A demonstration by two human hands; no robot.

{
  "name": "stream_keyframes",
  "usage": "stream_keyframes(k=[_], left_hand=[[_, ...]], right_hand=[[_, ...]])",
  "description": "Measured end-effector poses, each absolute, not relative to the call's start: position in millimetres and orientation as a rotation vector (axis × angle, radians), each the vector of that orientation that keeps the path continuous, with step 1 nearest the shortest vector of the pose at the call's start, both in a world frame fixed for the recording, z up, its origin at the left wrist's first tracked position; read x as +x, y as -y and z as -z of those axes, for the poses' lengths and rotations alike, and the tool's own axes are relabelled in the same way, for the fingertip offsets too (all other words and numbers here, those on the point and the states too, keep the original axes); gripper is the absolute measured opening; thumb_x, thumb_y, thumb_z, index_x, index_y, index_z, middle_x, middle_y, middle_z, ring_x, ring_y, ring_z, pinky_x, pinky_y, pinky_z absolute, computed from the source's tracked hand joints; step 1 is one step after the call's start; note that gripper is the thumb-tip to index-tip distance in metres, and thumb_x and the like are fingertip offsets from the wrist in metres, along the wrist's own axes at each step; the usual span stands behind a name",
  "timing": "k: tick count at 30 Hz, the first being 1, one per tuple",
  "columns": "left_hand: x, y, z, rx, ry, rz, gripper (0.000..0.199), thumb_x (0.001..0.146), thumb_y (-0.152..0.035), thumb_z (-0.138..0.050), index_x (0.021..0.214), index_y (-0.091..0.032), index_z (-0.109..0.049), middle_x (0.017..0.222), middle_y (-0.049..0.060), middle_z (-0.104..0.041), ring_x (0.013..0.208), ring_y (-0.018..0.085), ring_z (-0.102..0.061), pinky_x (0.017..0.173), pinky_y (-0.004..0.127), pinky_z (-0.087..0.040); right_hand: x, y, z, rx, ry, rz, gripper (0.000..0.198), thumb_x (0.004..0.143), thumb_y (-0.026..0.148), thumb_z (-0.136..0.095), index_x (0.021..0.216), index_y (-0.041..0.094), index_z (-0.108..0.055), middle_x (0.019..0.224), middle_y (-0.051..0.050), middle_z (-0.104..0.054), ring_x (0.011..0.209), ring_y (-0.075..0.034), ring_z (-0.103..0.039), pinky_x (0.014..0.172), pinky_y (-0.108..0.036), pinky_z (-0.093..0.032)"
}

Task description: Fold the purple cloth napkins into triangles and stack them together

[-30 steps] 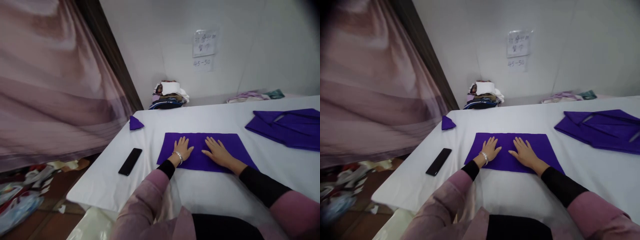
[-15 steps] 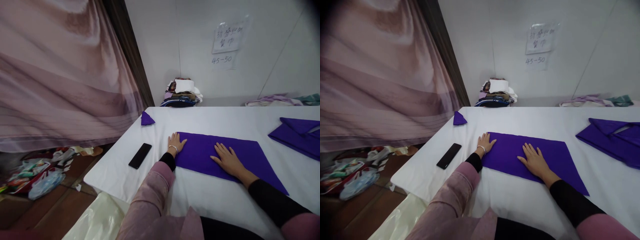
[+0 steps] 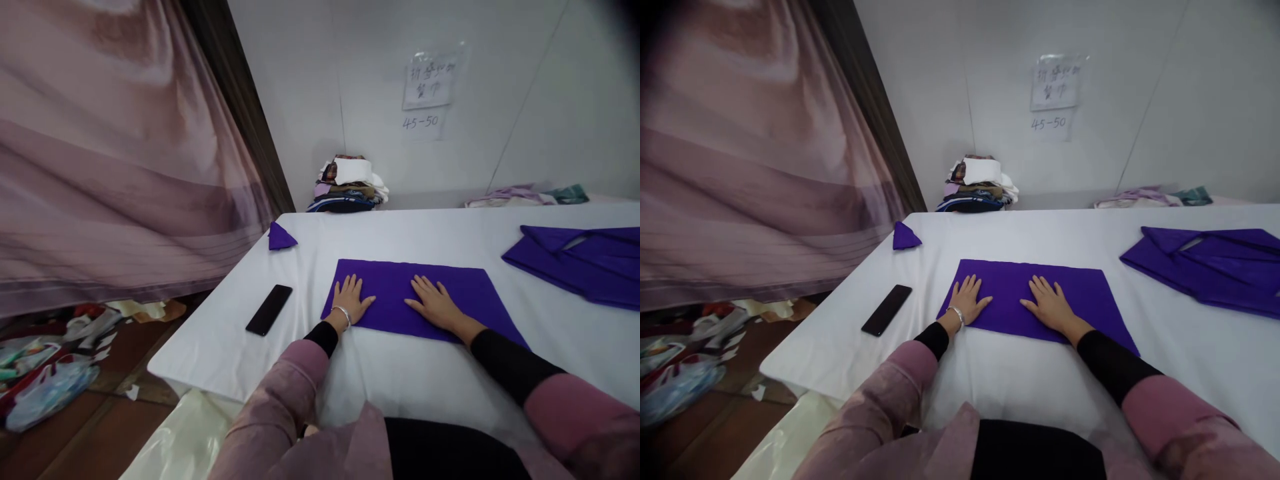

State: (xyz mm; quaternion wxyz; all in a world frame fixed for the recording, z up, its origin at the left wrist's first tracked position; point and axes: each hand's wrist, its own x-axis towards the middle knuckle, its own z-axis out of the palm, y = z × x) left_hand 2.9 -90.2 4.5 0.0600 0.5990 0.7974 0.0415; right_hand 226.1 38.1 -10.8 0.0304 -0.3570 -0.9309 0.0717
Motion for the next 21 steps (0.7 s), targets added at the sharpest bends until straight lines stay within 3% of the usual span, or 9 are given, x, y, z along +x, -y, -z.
stream_keyframes(k=[6, 12, 21], left_hand=[[-4, 67, -23, 1.679, -2.348, -0.082, 0.077, 0.083, -0.067, -0.016, 0.142, -0.018, -0.025, 0.151, 0.009, -0.017, 0.139, 0.026, -0.011, 0.11, 0.05, -0.012], [-4, 22, -27, 1.784, -2.322, -0.059, 0.062, 0.088, -0.053, -0.022, 0.141, -0.021, -0.027, 0.152, 0.006, -0.018, 0.139, 0.023, -0.01, 0.111, 0.049, -0.007], [-18, 19, -1, 1.775, -2.415, -0.162, 0.072, 0.085, -0.065, -0.012, 0.141, -0.023, -0.026, 0.152, 0.003, -0.018, 0.139, 0.023, -0.008, 0.111, 0.051, -0.006]], right_hand=[[202, -46, -11, -1.047, 2.89, -0.284, 0.077, 0.086, 0.064, -0.02, 0.142, 0.013, -0.029, 0.149, -0.013, -0.021, 0.137, -0.026, -0.014, 0.108, -0.051, -0.014], [155, -49, -9, -1.018, 2.878, -0.269, 0.071, 0.089, 0.057, -0.018, 0.14, 0.009, -0.03, 0.148, -0.017, -0.023, 0.137, -0.027, -0.016, 0.107, -0.05, -0.015], [212, -93, 12, -1.254, 2.774, -0.239, 0.071, 0.088, 0.06, -0.018, 0.14, 0.013, -0.03, 0.148, -0.014, -0.026, 0.136, -0.027, -0.018, 0.107, -0.052, -0.014]])
